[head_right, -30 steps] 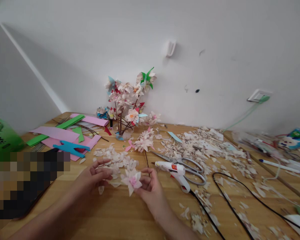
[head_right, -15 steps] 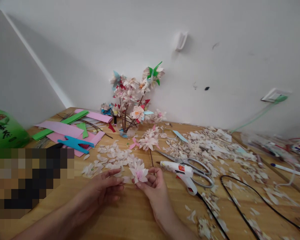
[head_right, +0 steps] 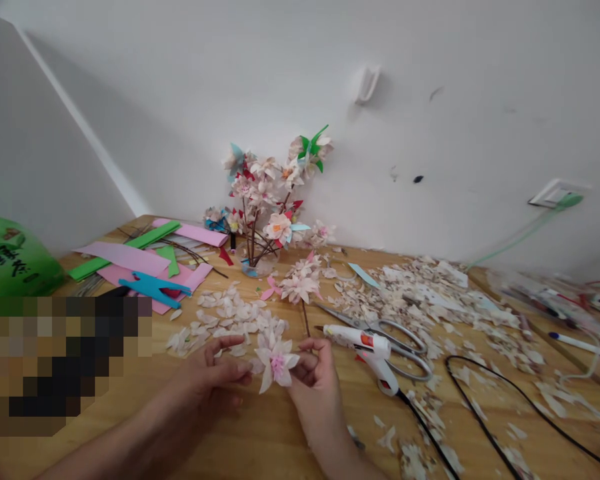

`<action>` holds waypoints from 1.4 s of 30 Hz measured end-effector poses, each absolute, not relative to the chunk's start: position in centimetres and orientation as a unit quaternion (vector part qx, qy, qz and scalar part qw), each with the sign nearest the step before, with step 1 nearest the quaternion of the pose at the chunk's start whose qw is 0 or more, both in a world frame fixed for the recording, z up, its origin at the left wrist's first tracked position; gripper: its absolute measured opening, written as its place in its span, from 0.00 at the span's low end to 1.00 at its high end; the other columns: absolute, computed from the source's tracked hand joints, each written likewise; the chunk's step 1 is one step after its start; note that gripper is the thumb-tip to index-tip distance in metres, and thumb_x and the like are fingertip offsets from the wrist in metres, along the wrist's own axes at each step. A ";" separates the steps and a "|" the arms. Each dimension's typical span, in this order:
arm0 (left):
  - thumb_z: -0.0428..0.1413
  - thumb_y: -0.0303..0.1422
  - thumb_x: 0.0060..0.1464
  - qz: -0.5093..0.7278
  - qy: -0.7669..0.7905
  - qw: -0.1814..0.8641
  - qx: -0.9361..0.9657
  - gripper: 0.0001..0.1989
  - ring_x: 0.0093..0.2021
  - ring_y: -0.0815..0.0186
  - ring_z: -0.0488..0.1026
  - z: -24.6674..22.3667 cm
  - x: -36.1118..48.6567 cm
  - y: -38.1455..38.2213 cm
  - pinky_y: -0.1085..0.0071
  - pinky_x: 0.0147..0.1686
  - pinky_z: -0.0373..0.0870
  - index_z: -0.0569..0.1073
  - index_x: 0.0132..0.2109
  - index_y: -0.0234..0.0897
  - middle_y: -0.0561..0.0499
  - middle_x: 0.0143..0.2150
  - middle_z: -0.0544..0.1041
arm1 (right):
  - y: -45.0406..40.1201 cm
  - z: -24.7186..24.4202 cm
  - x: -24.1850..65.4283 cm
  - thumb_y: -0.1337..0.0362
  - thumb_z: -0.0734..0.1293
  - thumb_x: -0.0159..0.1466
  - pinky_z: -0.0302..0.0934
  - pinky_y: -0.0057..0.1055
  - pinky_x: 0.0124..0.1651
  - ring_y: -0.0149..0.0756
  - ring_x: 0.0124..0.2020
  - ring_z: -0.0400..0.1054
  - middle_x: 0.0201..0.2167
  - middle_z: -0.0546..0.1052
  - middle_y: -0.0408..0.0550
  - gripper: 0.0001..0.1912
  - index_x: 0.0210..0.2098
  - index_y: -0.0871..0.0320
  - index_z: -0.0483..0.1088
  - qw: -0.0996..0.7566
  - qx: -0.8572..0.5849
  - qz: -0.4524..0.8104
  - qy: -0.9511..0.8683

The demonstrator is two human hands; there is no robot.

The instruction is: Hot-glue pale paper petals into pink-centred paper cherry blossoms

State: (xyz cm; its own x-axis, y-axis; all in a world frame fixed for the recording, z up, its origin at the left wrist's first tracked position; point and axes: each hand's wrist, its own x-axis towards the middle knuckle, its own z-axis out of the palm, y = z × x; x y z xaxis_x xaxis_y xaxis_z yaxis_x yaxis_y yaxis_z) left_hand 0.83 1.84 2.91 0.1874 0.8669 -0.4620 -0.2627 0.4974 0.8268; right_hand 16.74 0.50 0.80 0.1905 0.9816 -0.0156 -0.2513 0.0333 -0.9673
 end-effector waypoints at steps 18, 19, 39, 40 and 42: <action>0.65 0.29 0.33 0.404 0.466 0.729 0.297 0.34 0.28 0.62 0.75 3.6 1.1 1.4 0.72 0.22 0.69 0.61 0.49 0.29 0.50 0.23 0.77 | 0.5 0.9 16.5 0.69 0.73 0.40 0.57 0.22 0.23 0.28 0.18 0.66 0.16 0.74 0.34 0.22 0.29 0.53 0.58 0.623 -0.484 0.485 -0.377; 0.65 0.28 0.35 0.405 0.466 0.730 0.293 0.33 0.29 0.62 0.75 3.7 1.1 1.3 0.72 0.23 0.70 0.61 0.50 0.30 0.49 0.24 0.78 | 0.5 0.9 16.5 0.69 0.73 0.40 0.57 0.22 0.24 0.28 0.18 0.66 0.16 0.74 0.34 0.22 0.29 0.53 0.58 0.626 -0.483 0.482 -0.377; 0.54 0.24 0.33 0.322 0.469 0.771 0.285 0.36 0.28 0.62 0.76 4.7 0.0 1.4 0.68 0.30 0.67 0.56 0.55 0.30 0.45 0.29 0.79 | 0.1 -0.6 17.5 0.75 0.63 0.47 0.61 0.24 0.28 0.31 0.26 0.71 0.22 0.75 0.36 0.15 0.32 0.52 0.60 0.524 -0.500 0.422 -0.546; 0.54 0.23 0.32 0.321 0.469 0.769 0.293 0.37 0.29 0.61 0.75 4.6 0.0 1.4 0.68 0.30 0.67 0.56 0.55 0.30 0.45 0.29 0.79 | 0.1 -0.6 17.5 0.75 0.63 0.48 0.62 0.25 0.29 0.31 0.26 0.71 0.22 0.75 0.37 0.14 0.32 0.53 0.61 0.520 -0.501 0.420 -0.550; 0.54 0.22 0.32 0.318 0.459 0.768 0.314 0.38 0.31 0.61 0.75 4.5 0.0 1.5 0.68 0.31 0.66 0.55 0.55 0.31 0.47 0.29 0.78 | 0.1 -0.4 17.4 0.74 0.64 0.48 0.63 0.26 0.30 0.32 0.26 0.71 0.22 0.74 0.37 0.14 0.32 0.53 0.62 0.517 -0.504 0.422 -0.548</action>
State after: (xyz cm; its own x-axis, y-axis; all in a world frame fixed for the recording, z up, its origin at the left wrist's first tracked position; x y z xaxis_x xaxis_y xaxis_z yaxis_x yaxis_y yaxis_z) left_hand -0.02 1.50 4.46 0.3767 0.7767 -0.5049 -0.2011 0.6006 0.7739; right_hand 17.41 0.08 -0.43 0.0431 0.9890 0.1415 0.1176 0.1357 -0.9838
